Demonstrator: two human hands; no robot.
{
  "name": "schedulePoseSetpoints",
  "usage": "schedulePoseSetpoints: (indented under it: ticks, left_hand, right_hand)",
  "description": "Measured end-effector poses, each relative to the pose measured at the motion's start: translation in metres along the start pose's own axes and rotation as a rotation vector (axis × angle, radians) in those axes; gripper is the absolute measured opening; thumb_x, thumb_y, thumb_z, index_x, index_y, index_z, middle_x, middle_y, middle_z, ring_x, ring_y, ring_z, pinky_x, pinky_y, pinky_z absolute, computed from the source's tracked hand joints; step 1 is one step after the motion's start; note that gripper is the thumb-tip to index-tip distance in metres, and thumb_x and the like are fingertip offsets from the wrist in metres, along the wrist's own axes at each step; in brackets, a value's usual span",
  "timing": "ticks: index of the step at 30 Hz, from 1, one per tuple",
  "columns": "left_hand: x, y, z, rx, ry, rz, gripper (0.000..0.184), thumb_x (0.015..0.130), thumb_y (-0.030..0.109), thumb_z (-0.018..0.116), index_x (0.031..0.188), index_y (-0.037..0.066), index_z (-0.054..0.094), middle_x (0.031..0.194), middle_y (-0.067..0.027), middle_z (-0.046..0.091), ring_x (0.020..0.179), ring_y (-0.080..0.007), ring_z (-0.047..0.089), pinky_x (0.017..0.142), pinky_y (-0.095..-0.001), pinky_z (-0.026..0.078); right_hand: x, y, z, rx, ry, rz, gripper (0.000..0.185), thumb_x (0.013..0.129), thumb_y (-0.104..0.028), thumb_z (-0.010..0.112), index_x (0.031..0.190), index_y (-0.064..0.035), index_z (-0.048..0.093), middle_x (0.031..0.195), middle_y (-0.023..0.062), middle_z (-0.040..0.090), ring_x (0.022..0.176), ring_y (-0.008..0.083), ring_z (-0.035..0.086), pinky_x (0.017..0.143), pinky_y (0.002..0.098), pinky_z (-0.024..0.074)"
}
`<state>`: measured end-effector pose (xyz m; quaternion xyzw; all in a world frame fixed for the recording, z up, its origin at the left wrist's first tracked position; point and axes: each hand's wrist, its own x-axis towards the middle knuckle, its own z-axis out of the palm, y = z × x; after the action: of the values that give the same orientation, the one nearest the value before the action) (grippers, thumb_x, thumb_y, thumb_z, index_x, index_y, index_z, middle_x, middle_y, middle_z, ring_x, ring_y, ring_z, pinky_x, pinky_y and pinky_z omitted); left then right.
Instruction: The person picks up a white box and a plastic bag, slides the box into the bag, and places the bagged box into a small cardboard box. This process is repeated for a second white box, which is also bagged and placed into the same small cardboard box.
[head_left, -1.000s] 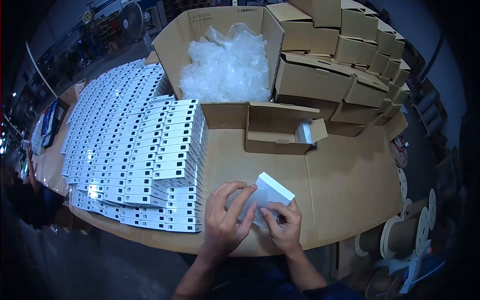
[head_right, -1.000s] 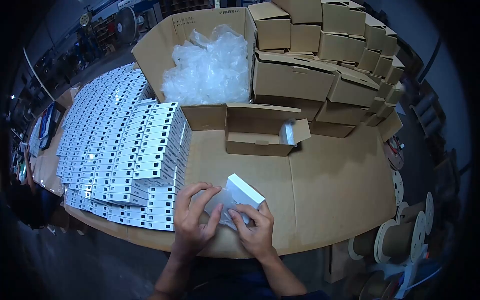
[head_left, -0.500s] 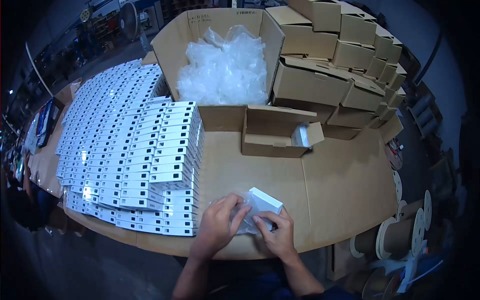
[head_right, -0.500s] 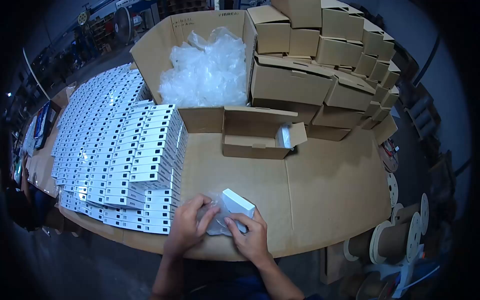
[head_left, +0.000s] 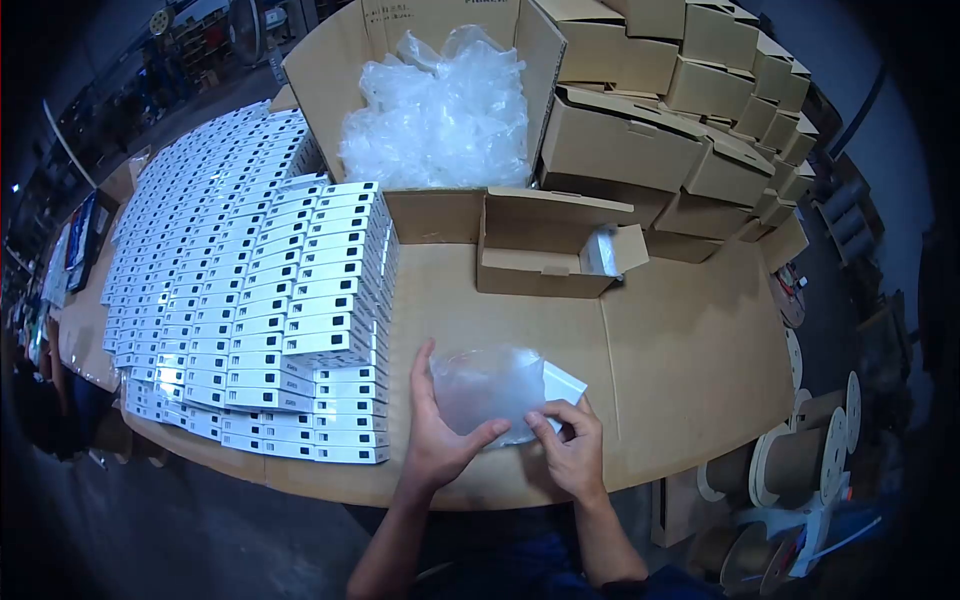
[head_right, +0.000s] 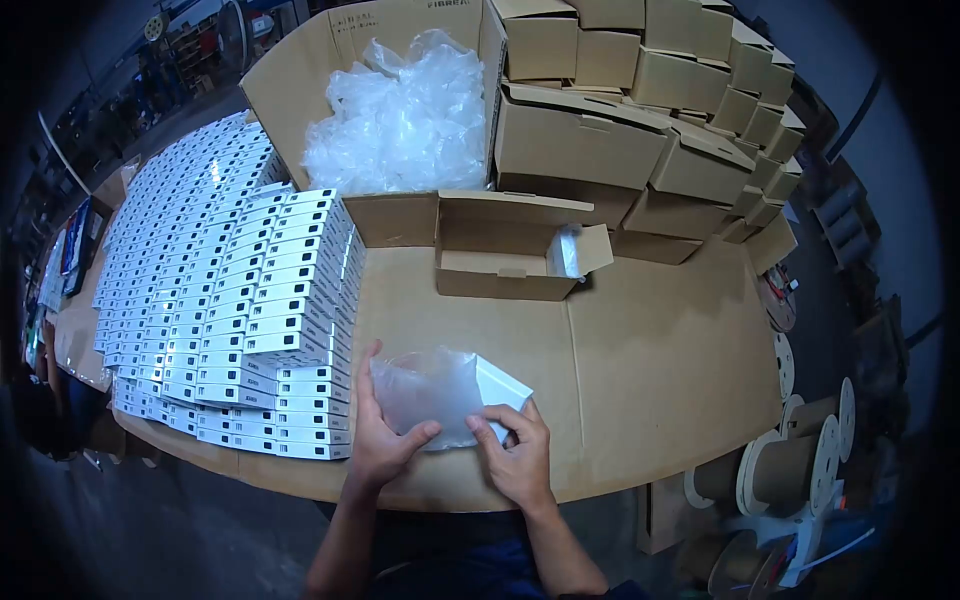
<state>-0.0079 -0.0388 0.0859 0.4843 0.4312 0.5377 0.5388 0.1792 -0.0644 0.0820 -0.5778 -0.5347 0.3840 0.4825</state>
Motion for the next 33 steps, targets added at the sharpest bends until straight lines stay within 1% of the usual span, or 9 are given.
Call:
schedulePoseSetpoints:
  ticks: [3, 6, 10, 11, 15, 17, 21, 28, 33]
  left_hand:
    - [-0.002, -0.018, -0.004, -0.254, -0.143, -0.093, 0.088, 0.079, 0.006, 0.088, 0.148, 0.0, 0.035, 0.139, -0.0159, 0.053, 0.129, -0.0233, 0.055, 0.107, -0.0387, 0.047]
    - [-0.004, -0.016, -0.005, -0.099, -0.16, -0.138, 0.079, 0.08, 0.004, 0.087, 0.144, 0.0, 0.041, 0.128, -0.0133, 0.062, 0.12, -0.0199, 0.062, 0.102, -0.0356, 0.051]
    - [-0.005, -0.023, -0.005, -0.037, -0.028, -0.066, 0.074, 0.079, 0.004, 0.087, 0.14, -0.002, 0.045, 0.12, -0.012, 0.066, 0.112, -0.0187, 0.066, 0.098, -0.0344, 0.053]
    - [-0.006, -0.024, -0.007, -0.035, -0.029, -0.087, 0.074, 0.079, 0.004, 0.087, 0.14, -0.002, 0.045, 0.12, -0.0119, 0.067, 0.111, -0.0185, 0.066, 0.098, -0.0342, 0.053]
    - [-0.01, -0.027, -0.013, 0.008, -0.033, -0.068, 0.075, 0.079, 0.004, 0.088, 0.141, -0.002, 0.045, 0.117, -0.011, 0.068, 0.108, -0.0175, 0.067, 0.098, -0.0335, 0.053]
    - [-0.013, -0.029, -0.014, -0.002, -0.064, -0.068, 0.077, 0.079, 0.005, 0.088, 0.141, -0.003, 0.044, 0.118, -0.0111, 0.067, 0.109, -0.0176, 0.067, 0.098, -0.0336, 0.053]
    - [-0.019, -0.027, -0.012, -0.044, -0.118, -0.041, 0.079, 0.078, 0.005, 0.089, 0.143, -0.003, 0.044, 0.122, -0.0119, 0.066, 0.113, -0.0182, 0.064, 0.101, -0.034, 0.052]
    - [-0.021, -0.018, -0.011, 0.015, -0.116, -0.027, 0.078, 0.076, 0.005, 0.089, 0.141, -0.004, 0.046, 0.123, -0.0136, 0.065, 0.117, -0.021, 0.063, 0.104, -0.0359, 0.049]
    - [-0.019, -0.018, -0.012, 0.04, -0.11, -0.046, 0.074, 0.077, 0.005, 0.089, 0.138, -0.003, 0.048, 0.123, -0.0134, 0.065, 0.116, -0.0208, 0.064, 0.103, -0.036, 0.05]
  right_hand:
    - [0.002, 0.002, 0.003, 0.063, 0.022, -0.009, 0.016, 0.093, -0.012, 0.078, 0.097, 0.0028, 0.075, 0.1, 0.0068, 0.058, 0.078, 0.0105, 0.054, 0.06, 0.0253, 0.0411]
    - [-0.001, -0.001, 0.006, 0.037, 0.015, 0.042, 0.017, 0.092, -0.012, 0.079, 0.096, 0.0033, 0.074, 0.103, 0.0081, 0.059, 0.081, 0.0132, 0.057, 0.063, 0.0269, 0.0434]
    - [0.002, 0.002, 0.008, 0.187, -0.001, -0.062, 0.019, 0.093, -0.002, 0.072, 0.111, 0.0039, 0.073, 0.115, 0.0133, 0.06, 0.111, 0.0234, 0.06, 0.094, 0.0315, 0.0484]
    - [0.003, 0.001, 0.003, 0.221, 0.004, -0.034, 0.027, 0.096, 0.0, 0.063, 0.121, 0.0039, 0.07, 0.123, 0.015, 0.06, 0.124, 0.0257, 0.057, 0.107, 0.0336, 0.043]
    - [0.023, 0.003, -0.019, 0.291, 0.149, -0.023, 0.039, 0.099, -0.001, 0.051, 0.136, 0.0023, 0.063, 0.132, 0.0132, 0.062, 0.121, 0.0199, 0.058, 0.106, 0.0299, 0.043]
    - [0.038, -0.017, -0.024, 0.177, 0.216, -0.179, 0.053, 0.099, 0.001, 0.054, 0.152, -0.0002, 0.047, 0.131, 0.015, 0.062, 0.119, 0.0173, 0.059, 0.102, 0.0303, 0.0458]
    - [0.066, -0.048, -0.027, 0.37, 0.159, -0.353, 0.072, 0.094, 0.003, 0.068, 0.153, -0.0042, 0.029, 0.127, 0.0205, 0.058, 0.118, 0.0228, 0.061, 0.102, 0.0346, 0.049]
    - [0.095, -0.069, -0.04, 0.153, -0.205, -0.565, 0.052, 0.096, -0.001, 0.068, 0.14, -0.004, 0.041, 0.125, 0.0143, 0.057, 0.113, 0.0189, 0.059, 0.097, 0.031, 0.0493]
    - [0.093, -0.078, -0.041, 0.108, -0.303, -0.502, 0.025, 0.093, 0.002, 0.066, 0.117, -0.003, 0.063, 0.106, 0.0089, 0.063, 0.087, 0.0158, 0.06, 0.078, 0.0311, 0.0507]
